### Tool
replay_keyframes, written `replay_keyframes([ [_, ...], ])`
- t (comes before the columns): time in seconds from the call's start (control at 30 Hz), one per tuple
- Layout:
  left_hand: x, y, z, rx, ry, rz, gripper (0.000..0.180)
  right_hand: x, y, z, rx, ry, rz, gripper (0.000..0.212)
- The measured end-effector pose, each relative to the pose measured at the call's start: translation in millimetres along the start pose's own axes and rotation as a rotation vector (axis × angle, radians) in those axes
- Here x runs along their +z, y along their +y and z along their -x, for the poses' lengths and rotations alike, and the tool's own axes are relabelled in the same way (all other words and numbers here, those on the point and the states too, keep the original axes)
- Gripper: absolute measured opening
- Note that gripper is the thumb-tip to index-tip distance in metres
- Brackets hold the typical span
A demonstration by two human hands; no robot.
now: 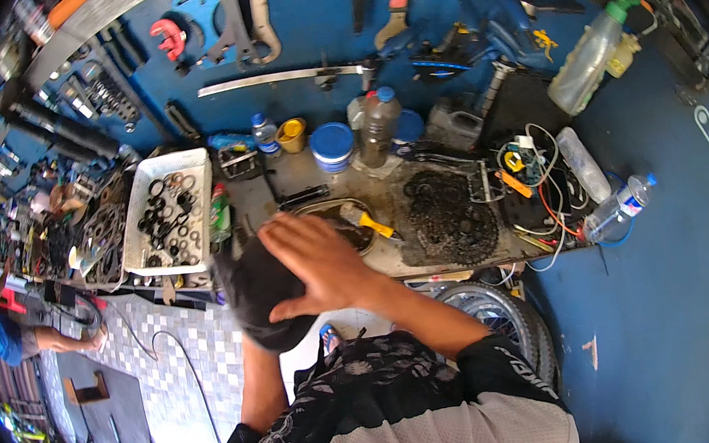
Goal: The person scrubs a bicycle chain with a yellow brush over a metal tray, then wipes the chain with a black cloth. The person also handles small rubber rings from a white basket and applies a substance from a small tube to them.
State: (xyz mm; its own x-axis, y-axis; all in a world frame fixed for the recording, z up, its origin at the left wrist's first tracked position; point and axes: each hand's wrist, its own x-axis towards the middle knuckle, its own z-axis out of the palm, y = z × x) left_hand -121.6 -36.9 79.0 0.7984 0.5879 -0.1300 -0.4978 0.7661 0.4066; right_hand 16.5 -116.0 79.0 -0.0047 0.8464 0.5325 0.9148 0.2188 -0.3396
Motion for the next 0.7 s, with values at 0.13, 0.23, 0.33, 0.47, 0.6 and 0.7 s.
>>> replay_keyframes([
  [0.13, -37, -10, -21, 0.515, -0.377, -0.107, 0.058, 38, -34, -39, 0.005, -0.017, -0.229, 0.066],
  [0.23, -71, 25, -16, 0.156, -0.068, -0.542, 0.034, 68, -45, -50, 0.186, 0.078, -0.672, 0.041],
  [0.33, -85, 40, -11, 0.592, -0.034, -1.202, 0.020, 104, -58, -53, 0.415, 0.207, -1.171, 0.022],
  [0.47, -109, 59, 1, 0.779, -0.021, -1.567, 0.038, 132, -78, -69, 0.734, 0.469, -1.581, 0.014],
  [0.6, -136, 96, 21, 0.211, -0.127, -0.947, 0.053, 117, -80, -82, 0.896, 0.296, -1.942, 0.047],
  [0.7, -132, 127, 42, -0.146, 0.052, -0.340, 0.093, 122, -81, -96, -0.136, 0.219, -0.769, 0.052],
])
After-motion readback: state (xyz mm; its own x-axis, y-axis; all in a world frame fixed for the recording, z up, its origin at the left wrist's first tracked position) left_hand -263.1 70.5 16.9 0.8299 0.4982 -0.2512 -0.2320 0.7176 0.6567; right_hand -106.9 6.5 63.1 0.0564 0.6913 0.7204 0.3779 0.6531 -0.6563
